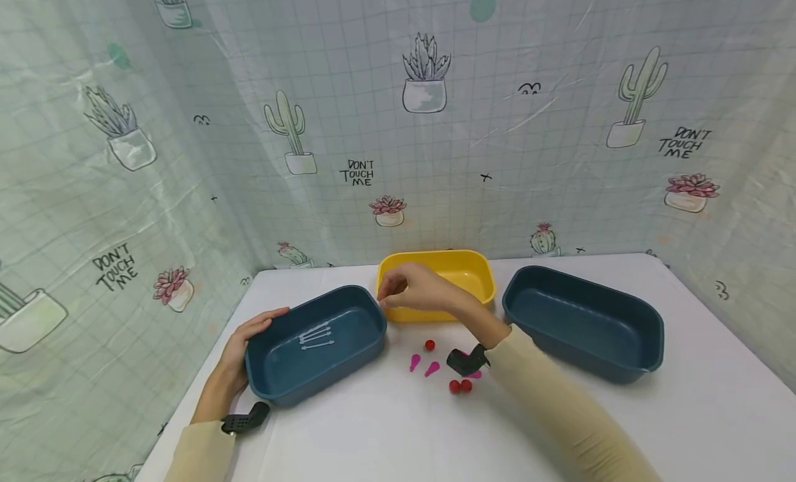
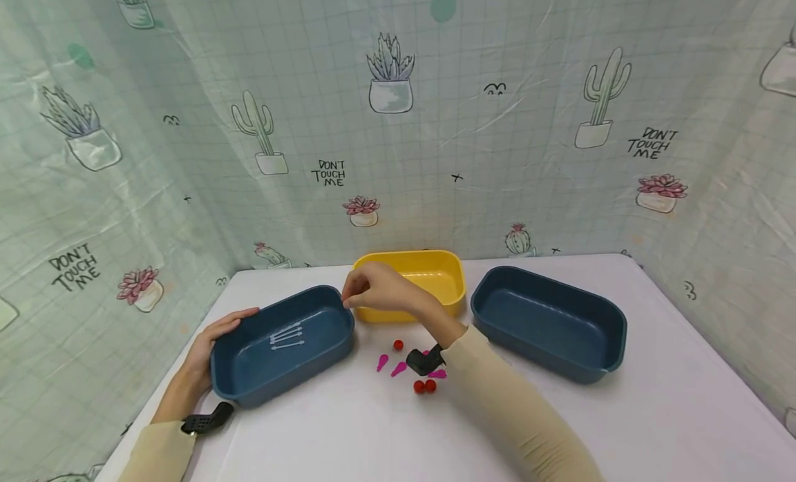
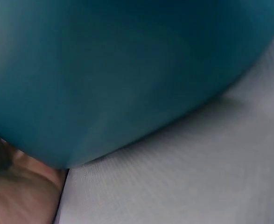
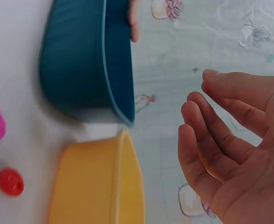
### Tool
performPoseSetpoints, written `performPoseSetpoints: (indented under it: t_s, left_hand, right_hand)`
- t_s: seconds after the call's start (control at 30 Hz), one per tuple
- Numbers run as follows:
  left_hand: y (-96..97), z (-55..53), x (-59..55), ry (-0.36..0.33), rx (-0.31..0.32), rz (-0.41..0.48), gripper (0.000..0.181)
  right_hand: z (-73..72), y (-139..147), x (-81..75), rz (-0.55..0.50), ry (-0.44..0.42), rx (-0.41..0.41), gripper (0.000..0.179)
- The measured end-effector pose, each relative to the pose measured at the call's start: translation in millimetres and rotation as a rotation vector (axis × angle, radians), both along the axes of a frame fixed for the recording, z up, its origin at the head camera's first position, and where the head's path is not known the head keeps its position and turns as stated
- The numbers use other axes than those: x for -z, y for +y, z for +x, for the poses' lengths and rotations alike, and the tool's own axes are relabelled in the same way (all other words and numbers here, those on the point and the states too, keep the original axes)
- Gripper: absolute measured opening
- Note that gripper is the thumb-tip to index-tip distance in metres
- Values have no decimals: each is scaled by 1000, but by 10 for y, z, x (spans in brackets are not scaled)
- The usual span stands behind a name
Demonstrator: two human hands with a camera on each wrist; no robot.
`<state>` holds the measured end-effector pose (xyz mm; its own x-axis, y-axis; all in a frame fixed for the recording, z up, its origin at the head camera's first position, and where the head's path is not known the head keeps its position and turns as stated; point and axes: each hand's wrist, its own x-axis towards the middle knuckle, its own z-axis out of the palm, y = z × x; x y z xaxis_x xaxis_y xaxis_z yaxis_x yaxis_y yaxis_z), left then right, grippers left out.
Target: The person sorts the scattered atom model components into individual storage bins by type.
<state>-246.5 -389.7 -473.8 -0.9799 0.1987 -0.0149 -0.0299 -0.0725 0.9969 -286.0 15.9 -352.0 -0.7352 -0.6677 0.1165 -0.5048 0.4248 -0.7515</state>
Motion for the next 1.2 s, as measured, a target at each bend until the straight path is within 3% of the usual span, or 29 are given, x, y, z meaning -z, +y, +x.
performPoseSetpoints:
  t_s: [0.6,1.0,1.2]
  left_hand:
    - [-33,13,-33,-20,1,31,46]
    - [-108,62,-45,-4,-9,32,46]
    - [-139,76,-91,-20,-6,-61,51]
  right_hand:
    - [154,743,278,-9,42,-17,9]
    - [217,1050,473,46,-52,20,13]
    - [246,1179,585,75,-90,24,15]
